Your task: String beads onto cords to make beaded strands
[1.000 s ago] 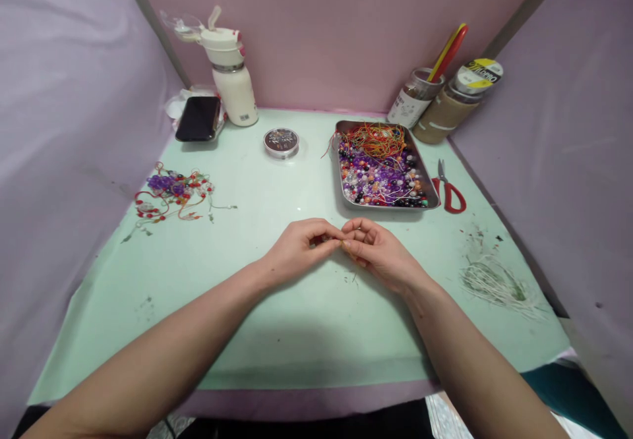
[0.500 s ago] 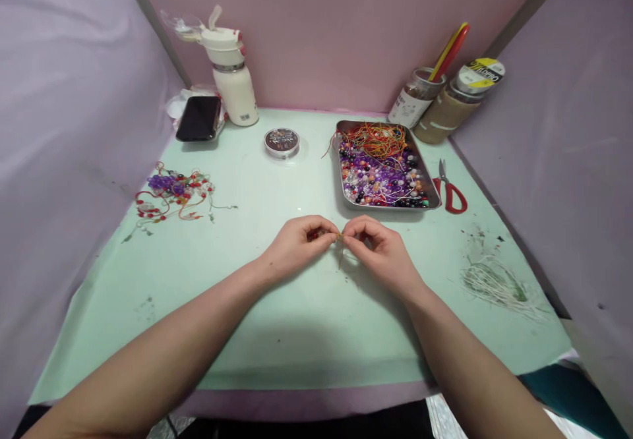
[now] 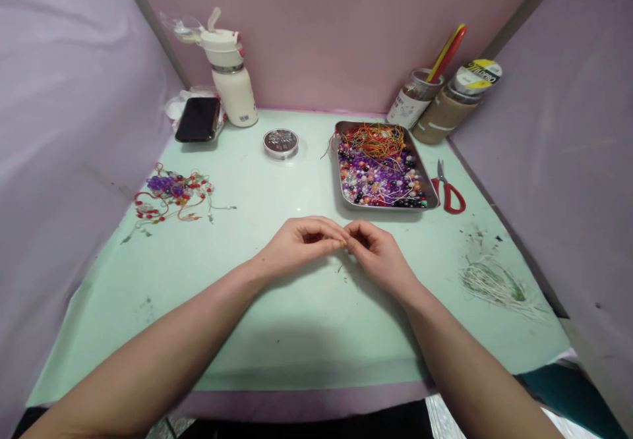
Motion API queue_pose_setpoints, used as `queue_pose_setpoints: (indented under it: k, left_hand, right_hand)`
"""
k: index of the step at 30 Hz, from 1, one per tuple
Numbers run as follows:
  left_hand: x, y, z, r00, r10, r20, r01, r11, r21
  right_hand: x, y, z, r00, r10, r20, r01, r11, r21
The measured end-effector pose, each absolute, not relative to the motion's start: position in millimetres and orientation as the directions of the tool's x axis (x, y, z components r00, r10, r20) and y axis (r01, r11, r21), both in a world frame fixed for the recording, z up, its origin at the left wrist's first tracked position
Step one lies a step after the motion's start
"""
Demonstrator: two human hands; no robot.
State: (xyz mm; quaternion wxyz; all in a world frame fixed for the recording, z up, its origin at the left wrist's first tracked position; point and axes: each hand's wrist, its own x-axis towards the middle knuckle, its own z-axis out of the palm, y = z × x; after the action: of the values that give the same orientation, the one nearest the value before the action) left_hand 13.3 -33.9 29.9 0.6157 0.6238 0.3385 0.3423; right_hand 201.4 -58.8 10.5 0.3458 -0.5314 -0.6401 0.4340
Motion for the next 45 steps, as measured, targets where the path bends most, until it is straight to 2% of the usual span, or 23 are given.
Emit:
queue_pose_setpoints:
  k: [2, 6, 10, 16, 21, 24, 30, 35, 37, 40, 42, 45]
  left_hand:
    - [13.8, -34.0, 28.9, 0.507, 0.862, 0.001, 0.008, -0.006, 1.0]
    - [15.6, -32.7, 26.8, 0.364, 0.93, -0.052, 0.074, 0.027, 0.997]
    - [16.1, -31.0, 25.4, 0.267, 0.951, -0.153, 0.106, 0.128, 0.986]
    - [17.6, -32.1, 23.7, 0.294, 0.918, -0.266, 0.043, 0.266, 0.963]
    - [21.0, -35.6, 24.6, 0.353, 0.85, -0.39, -0.078, 0.443, 0.893]
    - [22.2, -37.0, 25.0, 0.383, 0.833, -0.399, -0.102, 0.467, 0.878]
    - [22.5, -34.6, 19.2, 0.275, 0.899, -0.341, -0.091, 0.377, 0.922]
    - [21.1, -31.2, 15.8, 0.169, 0.957, -0.235, 0.024, 0.235, 0.972]
    - [21.6, -31.6, 16.8, 0.137, 0.97, -0.203, 0.087, 0.193, 0.977]
    - [23.3, -33.8, 18.3, 0.097, 0.982, -0.165, 0.158, 0.149, 0.976]
    - [24.4, -35.4, 17.8, 0.088, 0.986, -0.143, 0.188, 0.124, 0.974]
    - [25.6, -37.3, 15.3, 0.087, 0.989, -0.116, 0.224, 0.094, 0.97]
  right_hand:
    - [201.0, -58.3, 8.9, -0.184, 0.979, 0.087, 0.444, 0.162, -0.881]
    - [199.7, -59.7, 6.7, -0.1, 0.908, 0.408, 0.572, 0.387, -0.723]
    - [196.2, -64.9, 7.4, -0.133, 0.806, 0.577, 0.647, 0.511, -0.566]
    - [191.6, -68.1, 1.3, -0.298, 0.722, 0.624, 0.649, 0.633, -0.423]
    - [189.3, -67.5, -2.9, -0.337, 0.708, 0.62, 0.677, 0.64, -0.364]
    - [189.1, -67.7, -1.7, -0.358, 0.682, 0.637, 0.672, 0.662, -0.331]
    - [189.0, -71.3, 2.9, -0.374, 0.719, 0.585, 0.589, 0.672, -0.449]
    - [184.6, -72.4, 7.4, -0.315, 0.764, 0.563, 0.495, 0.638, -0.59]
    - [183.6, -71.0, 8.7, -0.259, 0.821, 0.508, 0.448, 0.569, -0.69]
    - [183.9, -67.9, 9.4, -0.196, 0.919, 0.343, 0.391, 0.394, -0.832]
    - [184.5, -66.2, 9.4, -0.186, 0.952, 0.244, 0.371, 0.298, -0.88]
    - [184.6, -65.0, 9.2, -0.199, 0.963, 0.181, 0.357, 0.243, -0.902]
